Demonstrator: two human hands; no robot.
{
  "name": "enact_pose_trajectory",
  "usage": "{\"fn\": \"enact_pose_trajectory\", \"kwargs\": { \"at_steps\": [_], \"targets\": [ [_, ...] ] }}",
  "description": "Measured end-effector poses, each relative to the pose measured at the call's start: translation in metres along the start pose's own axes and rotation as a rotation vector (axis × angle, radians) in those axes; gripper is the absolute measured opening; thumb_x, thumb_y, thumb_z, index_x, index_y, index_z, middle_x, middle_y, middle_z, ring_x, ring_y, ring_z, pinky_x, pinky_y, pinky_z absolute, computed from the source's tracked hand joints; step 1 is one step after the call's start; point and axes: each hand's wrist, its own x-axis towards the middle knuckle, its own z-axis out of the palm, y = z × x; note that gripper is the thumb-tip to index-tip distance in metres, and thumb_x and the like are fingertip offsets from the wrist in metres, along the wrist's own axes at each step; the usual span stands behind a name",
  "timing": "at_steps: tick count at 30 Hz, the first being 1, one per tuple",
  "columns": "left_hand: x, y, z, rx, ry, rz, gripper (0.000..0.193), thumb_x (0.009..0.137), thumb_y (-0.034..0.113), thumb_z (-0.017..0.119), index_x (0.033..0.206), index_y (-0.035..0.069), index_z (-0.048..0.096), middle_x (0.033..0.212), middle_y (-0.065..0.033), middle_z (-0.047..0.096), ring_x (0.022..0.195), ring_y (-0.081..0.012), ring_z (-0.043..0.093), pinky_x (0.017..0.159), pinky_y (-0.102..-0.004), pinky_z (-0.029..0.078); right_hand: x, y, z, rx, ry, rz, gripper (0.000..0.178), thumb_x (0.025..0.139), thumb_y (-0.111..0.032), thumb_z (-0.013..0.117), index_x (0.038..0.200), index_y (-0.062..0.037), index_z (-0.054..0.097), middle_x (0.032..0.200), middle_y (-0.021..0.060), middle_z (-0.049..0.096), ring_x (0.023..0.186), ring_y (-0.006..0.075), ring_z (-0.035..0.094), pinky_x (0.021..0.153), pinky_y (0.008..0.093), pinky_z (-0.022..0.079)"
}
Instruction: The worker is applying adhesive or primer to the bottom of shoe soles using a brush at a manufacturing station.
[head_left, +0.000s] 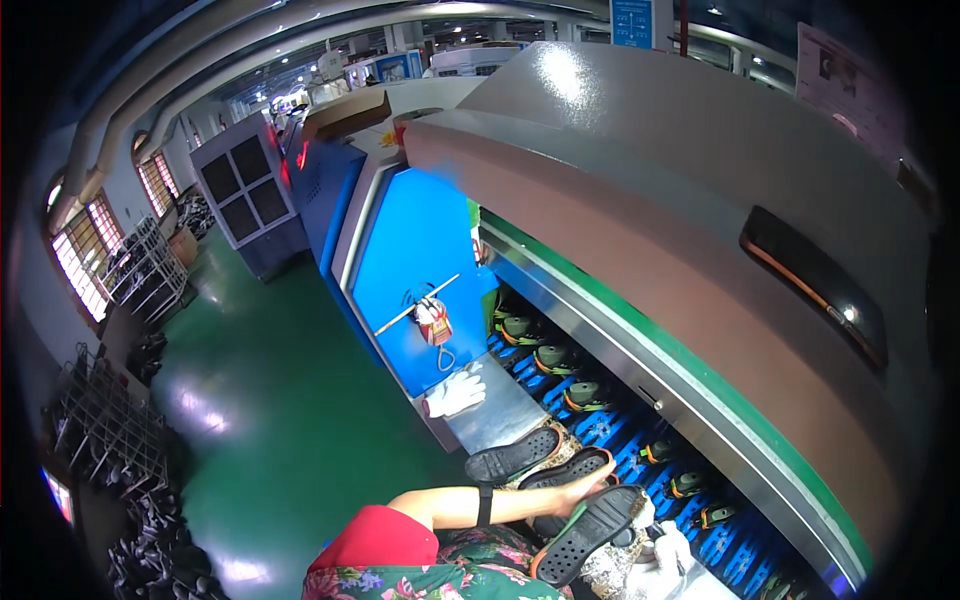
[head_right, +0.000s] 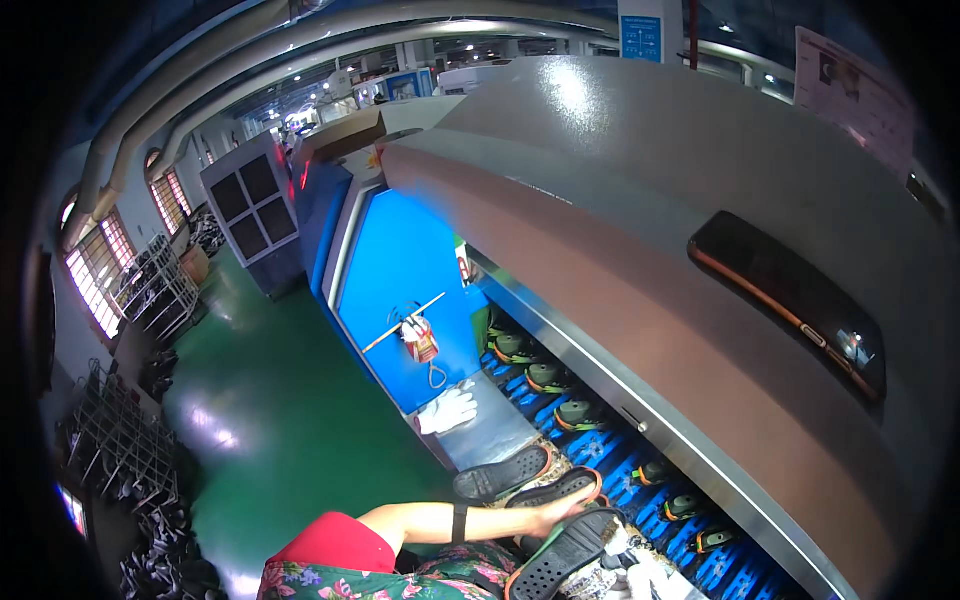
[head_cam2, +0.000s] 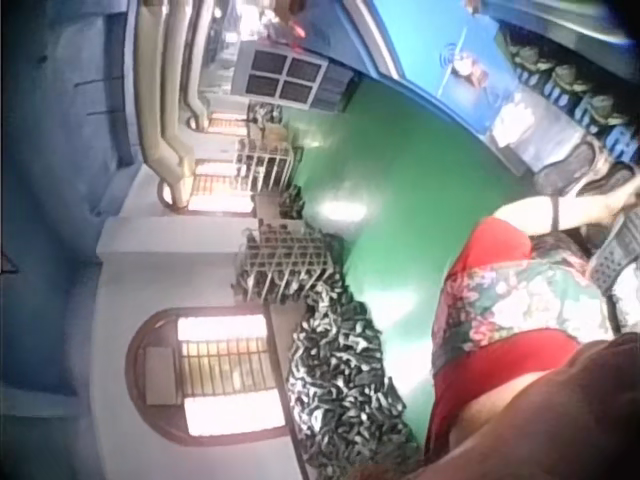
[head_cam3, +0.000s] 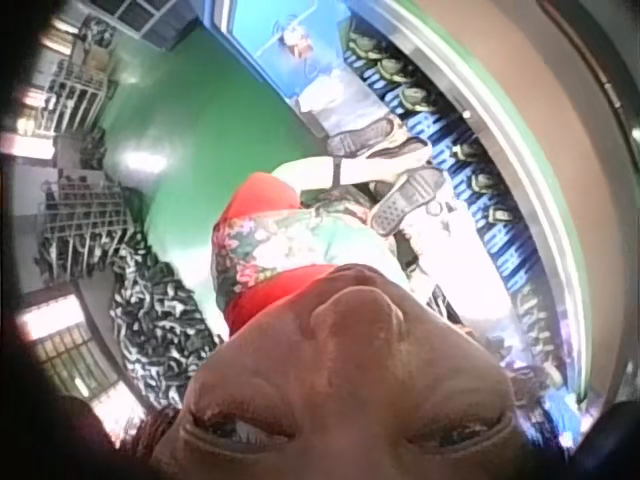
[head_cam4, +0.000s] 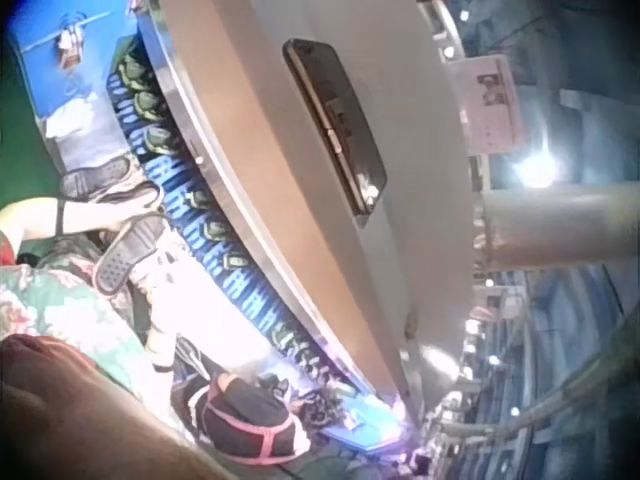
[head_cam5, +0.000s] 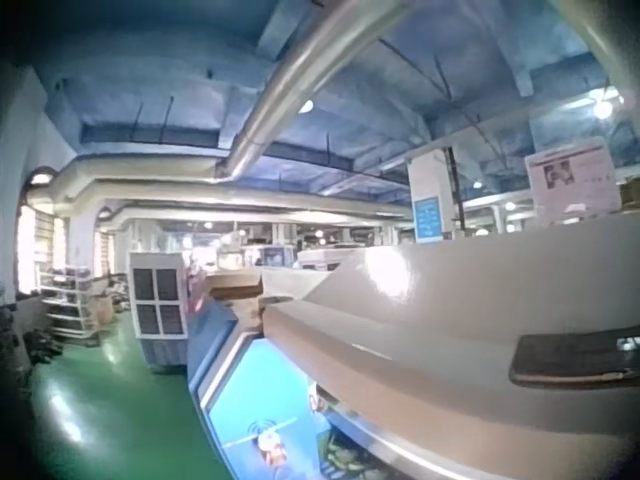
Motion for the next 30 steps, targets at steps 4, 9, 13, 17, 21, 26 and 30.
{"fn": "enact_pose_trajectory", "kwargs": {
  "at_steps": [4,9,13,17,21,26,30],
  "targets": [
    [-0.029,-0.068,0.013,-0.128,-0.047,-0.002,0.078,0.098,0.071,0.045,0.133,0.004,0.063,0.123,-0.0150,0.072,0.113,-0.0264,0.069,0.104,-0.0424,0.051,-0.005,-0.001,0.015,-0.004,0.005,0.011,0.029,0.088,0.000,0.068,0.116,0.0085,0.068,0.100,0.0138,0.072,0.085,0.0200,0.069,0.073,0.0278,0.056],
    [-0.034,-0.060,0.030,-0.108,-0.077,-0.193,0.098,0.090,0.085,0.039,0.127,-0.002,0.064,0.115,-0.0214,0.072,0.099,-0.0351,0.072,0.091,-0.0481,0.056,-0.020,0.000,0.027,-0.022,0.082,0.016,0.029,0.088,0.000,0.068,0.116,0.0084,0.068,0.098,0.0134,0.072,0.084,0.0197,0.069,0.073,0.0279,0.056],
    [-0.043,-0.020,0.056,-0.220,-0.038,-0.105,0.102,0.084,0.091,0.039,0.123,0.001,0.066,0.110,-0.0191,0.073,0.094,-0.0326,0.071,0.088,-0.0464,0.056,-0.029,-0.003,0.049,-0.060,0.111,0.002,0.030,0.088,0.000,0.069,0.116,0.0082,0.068,0.098,0.0131,0.072,0.083,0.0195,0.069,0.073,0.0279,0.056],
    [-0.057,0.028,0.086,-0.462,-0.088,-0.169,0.109,0.080,0.096,0.034,0.124,0.000,0.064,0.105,-0.0211,0.072,0.095,-0.0344,0.071,0.088,-0.0479,0.057,-0.014,-0.013,0.079,-0.242,0.114,-0.189,0.031,0.088,-0.002,0.072,0.117,0.0076,0.068,0.092,0.0103,0.072,0.075,0.0165,0.067,0.070,0.0277,0.055],
    [-0.061,0.044,0.109,-0.454,-0.167,-0.061,0.108,0.082,0.095,0.029,0.123,0.001,0.062,0.104,-0.0194,0.071,0.091,-0.0332,0.071,0.085,-0.0464,0.058,-0.001,-0.020,0.086,-0.418,0.062,-0.498,0.009,0.082,0.003,0.074,0.091,0.0028,0.075,0.085,0.0113,0.073,0.069,0.0187,0.066,0.065,0.0297,0.054],
    [-0.052,0.036,0.094,-0.321,-0.202,0.013,0.089,0.093,0.083,0.034,0.143,0.013,0.056,0.138,-0.0079,0.062,0.124,-0.0282,0.060,0.109,-0.0463,0.047,0.009,-0.029,0.083,-0.821,0.096,-0.847,0.024,0.078,-0.002,0.080,0.102,-0.0050,0.078,0.096,0.0095,0.076,0.082,0.0222,0.073,0.073,0.0319,0.057],
    [-0.053,0.019,0.105,-0.095,0.004,0.061,0.096,0.092,0.087,0.026,0.143,0.010,0.055,0.134,-0.0081,0.064,0.119,-0.0249,0.063,0.103,-0.0415,0.052,0.001,-0.033,0.079,-1.132,0.098,-0.793,0.034,0.077,-0.001,0.078,0.110,-0.0064,0.074,0.101,0.0113,0.074,0.090,0.0305,0.072,0.080,0.0358,0.057]
  ]
}}
